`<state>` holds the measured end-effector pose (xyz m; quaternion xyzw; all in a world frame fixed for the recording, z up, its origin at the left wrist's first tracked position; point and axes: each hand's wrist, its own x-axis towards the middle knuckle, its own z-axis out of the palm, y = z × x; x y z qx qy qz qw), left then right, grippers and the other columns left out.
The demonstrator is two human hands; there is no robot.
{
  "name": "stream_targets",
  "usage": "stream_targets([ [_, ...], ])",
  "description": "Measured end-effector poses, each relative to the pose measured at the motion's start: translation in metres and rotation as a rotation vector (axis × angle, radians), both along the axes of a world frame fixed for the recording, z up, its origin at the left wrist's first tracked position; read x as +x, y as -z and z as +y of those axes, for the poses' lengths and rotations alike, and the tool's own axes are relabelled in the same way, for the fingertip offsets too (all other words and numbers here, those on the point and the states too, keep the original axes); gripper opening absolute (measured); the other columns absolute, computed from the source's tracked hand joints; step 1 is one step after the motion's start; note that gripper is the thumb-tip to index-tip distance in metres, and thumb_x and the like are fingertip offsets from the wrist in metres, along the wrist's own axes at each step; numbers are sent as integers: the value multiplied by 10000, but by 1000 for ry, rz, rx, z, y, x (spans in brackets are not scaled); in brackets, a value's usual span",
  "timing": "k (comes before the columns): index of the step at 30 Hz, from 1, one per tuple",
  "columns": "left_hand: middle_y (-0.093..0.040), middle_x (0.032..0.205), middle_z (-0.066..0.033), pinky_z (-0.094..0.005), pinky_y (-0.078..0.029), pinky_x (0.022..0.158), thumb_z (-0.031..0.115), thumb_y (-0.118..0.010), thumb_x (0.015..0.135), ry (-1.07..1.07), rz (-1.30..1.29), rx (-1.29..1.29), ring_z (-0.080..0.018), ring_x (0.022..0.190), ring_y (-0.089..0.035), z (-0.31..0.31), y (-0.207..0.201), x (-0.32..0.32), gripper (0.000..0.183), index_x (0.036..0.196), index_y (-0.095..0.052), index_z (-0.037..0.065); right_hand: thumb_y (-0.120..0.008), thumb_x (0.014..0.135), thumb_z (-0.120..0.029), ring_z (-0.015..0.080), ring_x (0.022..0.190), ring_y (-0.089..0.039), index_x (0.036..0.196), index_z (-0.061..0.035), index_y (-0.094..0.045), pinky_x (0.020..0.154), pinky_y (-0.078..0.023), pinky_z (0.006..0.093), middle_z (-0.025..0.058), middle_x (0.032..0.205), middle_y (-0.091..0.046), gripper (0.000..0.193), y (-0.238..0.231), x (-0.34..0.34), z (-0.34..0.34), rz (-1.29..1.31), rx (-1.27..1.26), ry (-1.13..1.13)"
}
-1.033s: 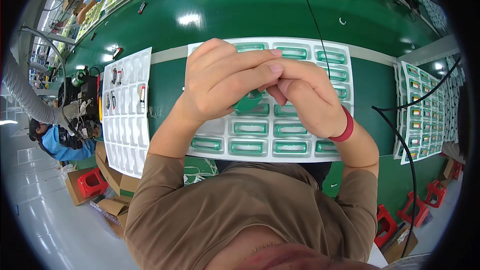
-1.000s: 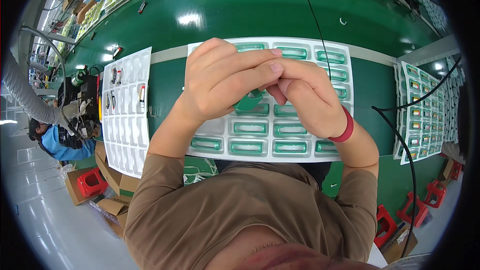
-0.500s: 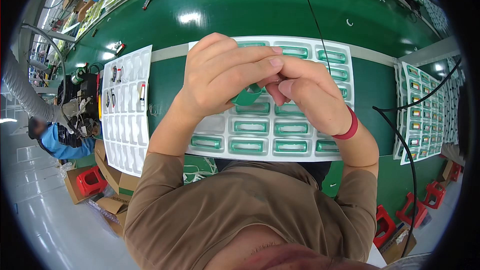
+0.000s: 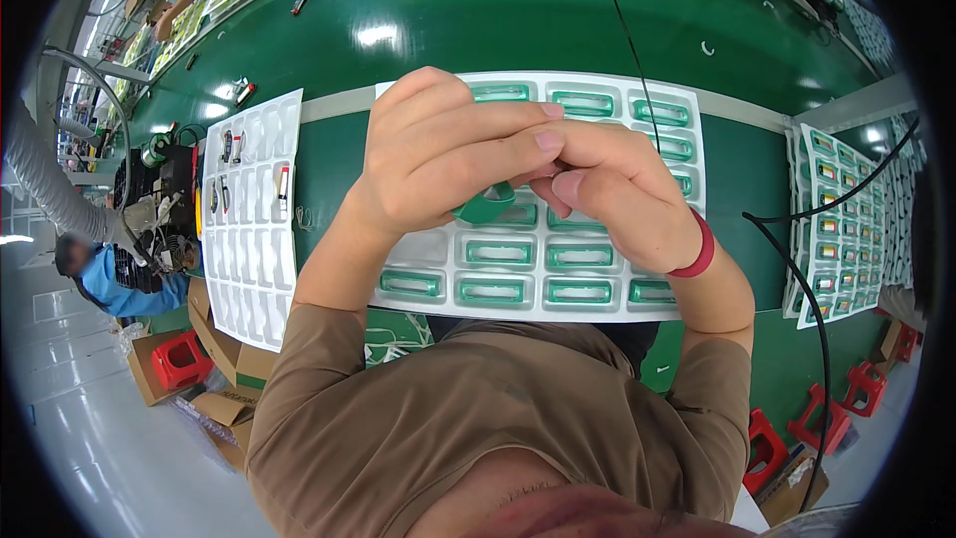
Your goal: The worker is assembling small rechargeable batteries or electronic cells into green plastic protective housings and then organizing them into a white compartmentalized tray.
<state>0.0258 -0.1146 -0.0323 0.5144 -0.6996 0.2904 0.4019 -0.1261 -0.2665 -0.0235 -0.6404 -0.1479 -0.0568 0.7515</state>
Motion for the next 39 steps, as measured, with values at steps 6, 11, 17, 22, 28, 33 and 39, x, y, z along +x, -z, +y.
stream_targets([
  [6, -763, 1026, -59, -259, -369, 552, 160, -694, 781, 23, 34, -3, -131, 563, -480, 1, 3, -4, 261, 1032, -746, 112, -410, 911, 21, 103, 753, -475, 1087, 58, -651, 677, -417, 270, 46, 879, -599, 300, -1, -4, 0, 23, -41, -28],
  [11, -760, 1055, -159, -272, -415, 568, 145, -708, 830, 33, -68, 40, -135, 551, -508, 1, -4, -4, 264, 1087, -684, 90, -404, 909, 21, 101, 734, -471, 1090, 55, -659, 661, -412, 268, 46, 884, -606, 314, 11, -1, 2, -91, -67, 82],
  [17, -764, 1018, -64, -263, -372, 548, 140, -732, 740, 39, 10, -14, -137, 557, -494, -2, -4, 5, 301, 1040, -742, 109, -445, 938, 5, 121, 815, -540, 1115, 44, -651, 735, -462, 275, 56, 948, -642, 275, -8, 4, -8, 119, -44, -60],
  [22, -751, 1094, -58, -291, -405, 592, 113, -711, 751, 167, 80, 180, -154, 654, -573, 6, -12, 12, 368, 1118, -706, 82, -520, 1014, -71, 113, 917, -571, 1156, 34, -656, 787, -468, 272, 54, 1016, -651, 224, 0, -1, -10, 114, -43, -53],
  [28, -730, 1142, -47, -301, -436, 625, 90, -723, 732, 114, -58, 120, -160, 666, -557, 12, -16, -6, 377, 1107, -711, 126, -438, 884, 28, 123, 707, -528, 1063, 50, -704, 649, -443, 280, 61, 780, -619, 322, 8, -6, -4, 45, -49, -30],
  [33, -729, 1148, -51, -309, -446, 656, 85, -727, 742, 89, -62, 111, -165, 681, -568, 14, -16, -5, 377, 1114, -705, 142, -399, 856, 54, 136, 698, -539, 1036, 61, -697, 648, -454, 291, 73, 755, -616, 348, 5, -5, -3, 28, -152, -23],
  [39, -725, 1174, -70, -332, -442, 675, 51, -746, 695, 207, 143, 188, -205, 720, -606, 13, -16, 1, 459, 1144, -699, 130, -402, 868, 60, 149, 694, -563, 1076, 58, -669, 658, -469, 293, 86, 775, -634, 338, -6, -3, -1, 53, -99, -40],
])
